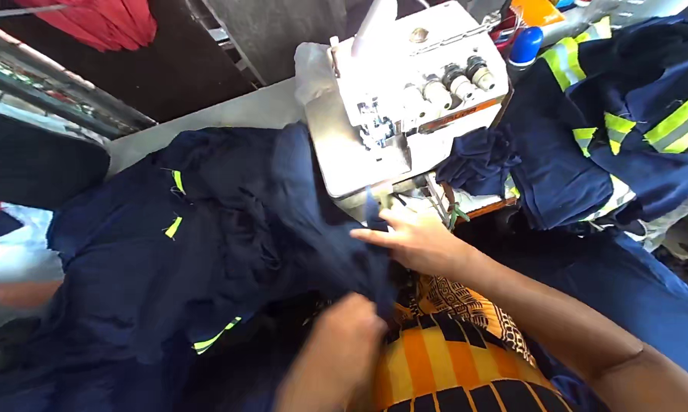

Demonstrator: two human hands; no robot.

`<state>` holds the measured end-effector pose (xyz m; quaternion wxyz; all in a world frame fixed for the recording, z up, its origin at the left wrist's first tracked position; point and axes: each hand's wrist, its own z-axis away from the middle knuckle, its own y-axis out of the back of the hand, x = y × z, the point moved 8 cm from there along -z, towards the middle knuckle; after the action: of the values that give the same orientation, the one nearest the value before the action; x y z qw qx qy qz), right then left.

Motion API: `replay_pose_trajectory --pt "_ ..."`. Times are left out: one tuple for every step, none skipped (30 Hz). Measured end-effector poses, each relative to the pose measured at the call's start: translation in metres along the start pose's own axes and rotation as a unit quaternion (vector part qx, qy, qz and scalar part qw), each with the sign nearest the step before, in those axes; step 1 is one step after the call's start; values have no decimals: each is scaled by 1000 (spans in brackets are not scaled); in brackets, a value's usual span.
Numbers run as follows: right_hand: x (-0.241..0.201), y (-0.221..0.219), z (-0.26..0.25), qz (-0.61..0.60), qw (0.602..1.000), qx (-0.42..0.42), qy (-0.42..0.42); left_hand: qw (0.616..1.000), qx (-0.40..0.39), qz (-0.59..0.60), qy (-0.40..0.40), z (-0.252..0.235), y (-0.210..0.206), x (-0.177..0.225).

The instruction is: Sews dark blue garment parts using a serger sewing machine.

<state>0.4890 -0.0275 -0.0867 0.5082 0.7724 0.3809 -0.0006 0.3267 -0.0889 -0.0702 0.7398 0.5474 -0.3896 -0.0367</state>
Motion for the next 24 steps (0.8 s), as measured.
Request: replay_pose_trajectory --pt "19 2 12 -8 998 -4 -55 990 -75 91 -77 7 -28 35" --pt "47 13 26 -15 991 9 -135 968 -142 161 -128 7 -45 61" --pt "77 32 39 -21 976 49 -212 947 -187 201 -165 4 -51 77" --pt "99 55 52 -42 960 108 -256 937 -201 212 -193 -1 -47 85" --pt "108 76 62 -80 947 163 -264 937 -189 203 -214 -7 -38 87" --pt "103 92 68 -141 941 195 -239 943 -146 180 -238 -15 -21 86" --pt "87 99 72 -239 933 188 -193 950 -81 154 -260 -24 2 82" --pt "63 96 78 -367 907 134 -155 954 -16 140 -266 -34 29 74" --pt "33 86 87 -498 856 42 -134 955 45 145 -253 -48 57 60" --pt "0 71 100 -612 778 -73 -120 954 98 171 -228 -64 83 41" --pt "-29 56 117 -691 691 -181 -112 944 149 217 -197 -83 109 20" --pt "-44 44 134 -723 633 -250 -122 929 202 269 -154 -105 131 -2" --pt "-43 36 148 -731 606 -275 -146 912 255 307 -94 -128 146 -27" --pt "-29 33 161 -716 618 -263 -189 900 293 324 -13 -148 152 -56" --pt "-8 31 173 -655 679 -235 -237 893 307 321 71 -165 149 -86" --pt "16 33 186 -545 764 -206 -278 898 300 287 144 -179 140 -113" --pt "34 34 197 -413 831 -200 -315 910 283 228 202 -190 130 -138" --pt "43 34 203 -309 864 -184 -351 922 254 166 241 -195 118 -157" --pt "46 33 205 -231 887 -160 -368 933 221 114 259 -197 107 -168" --pt "47 34 205 -169 904 -132 -370 943 194 63 264 -199 98 -173" --pt "48 35 204 -120 917 -108 -366 948 176 16 266 -201 93 -172" --pt "49 37 203 -87 925 -88 -360 950 163 -19 265 -202 88 -167" --pt "48 40 201 -72 929 -72 -356 951 144 -44 270 -202 84 -160" --pt "48 43 198 -69 932 -59 -352 949 118 -67 284 -201 78 -154"
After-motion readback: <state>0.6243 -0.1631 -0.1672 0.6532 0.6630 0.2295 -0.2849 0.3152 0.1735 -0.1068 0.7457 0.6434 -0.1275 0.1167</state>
